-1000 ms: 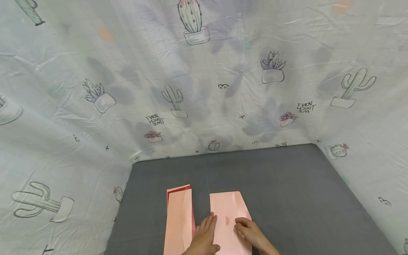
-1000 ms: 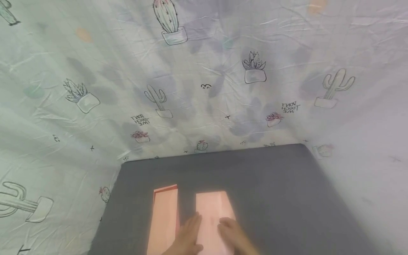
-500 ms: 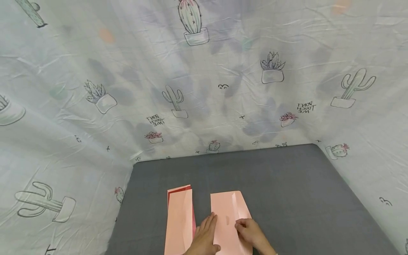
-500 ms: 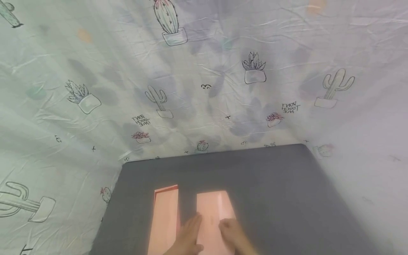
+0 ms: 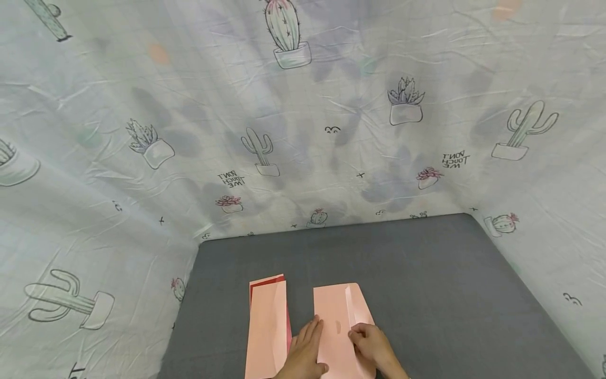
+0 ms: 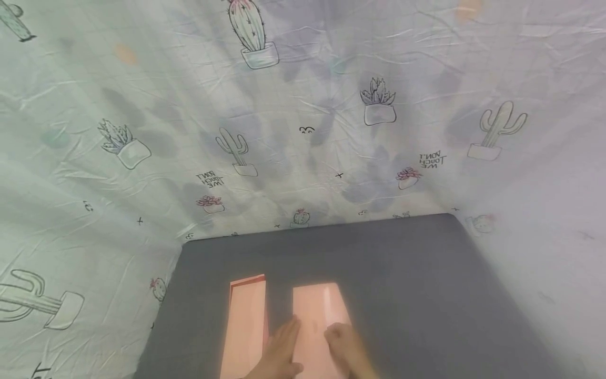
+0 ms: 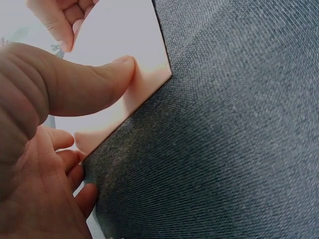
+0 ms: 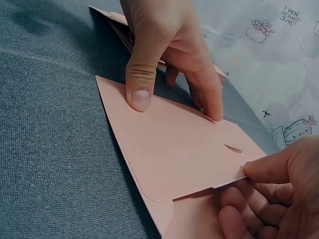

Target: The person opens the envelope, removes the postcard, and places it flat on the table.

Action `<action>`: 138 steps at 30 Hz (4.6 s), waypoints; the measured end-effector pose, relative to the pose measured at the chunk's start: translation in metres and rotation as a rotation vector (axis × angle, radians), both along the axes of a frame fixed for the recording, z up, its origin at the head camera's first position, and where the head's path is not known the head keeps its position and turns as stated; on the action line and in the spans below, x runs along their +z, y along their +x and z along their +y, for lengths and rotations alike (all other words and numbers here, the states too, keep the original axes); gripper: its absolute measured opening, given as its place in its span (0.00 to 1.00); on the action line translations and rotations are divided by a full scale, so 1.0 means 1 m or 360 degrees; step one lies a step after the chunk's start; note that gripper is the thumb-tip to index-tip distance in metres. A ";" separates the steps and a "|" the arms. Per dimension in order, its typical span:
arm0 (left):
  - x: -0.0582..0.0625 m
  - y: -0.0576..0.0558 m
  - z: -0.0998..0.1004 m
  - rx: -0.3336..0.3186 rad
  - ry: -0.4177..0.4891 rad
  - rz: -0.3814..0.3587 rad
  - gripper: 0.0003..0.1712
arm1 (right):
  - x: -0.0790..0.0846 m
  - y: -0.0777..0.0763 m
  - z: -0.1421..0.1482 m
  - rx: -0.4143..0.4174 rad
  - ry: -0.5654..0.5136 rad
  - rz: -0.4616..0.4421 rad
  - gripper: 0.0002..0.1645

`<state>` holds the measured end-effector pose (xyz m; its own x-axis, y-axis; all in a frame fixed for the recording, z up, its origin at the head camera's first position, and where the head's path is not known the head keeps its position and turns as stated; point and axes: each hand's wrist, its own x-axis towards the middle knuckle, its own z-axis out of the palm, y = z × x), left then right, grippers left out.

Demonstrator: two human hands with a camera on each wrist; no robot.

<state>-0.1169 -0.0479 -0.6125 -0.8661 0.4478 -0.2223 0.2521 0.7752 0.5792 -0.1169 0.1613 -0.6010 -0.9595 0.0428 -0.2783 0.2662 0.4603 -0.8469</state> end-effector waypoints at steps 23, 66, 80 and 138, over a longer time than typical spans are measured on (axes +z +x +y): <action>-0.003 -0.001 0.003 -0.0043 -0.0065 0.0088 0.58 | -0.016 0.001 0.012 -0.0129 0.0025 0.0078 0.11; -0.014 -0.004 0.000 -0.0078 -0.0089 0.0062 0.58 | -0.015 0.006 0.038 -0.0293 -0.0331 -0.0026 0.18; -0.019 -0.005 -0.003 -0.0116 -0.0043 0.0036 0.56 | -0.010 0.006 0.046 -0.0412 -0.0332 -0.0035 0.16; -0.020 -0.002 -0.001 -0.0114 -0.0042 0.0083 0.58 | -0.011 0.008 0.071 -0.0538 -0.0337 -0.0138 0.17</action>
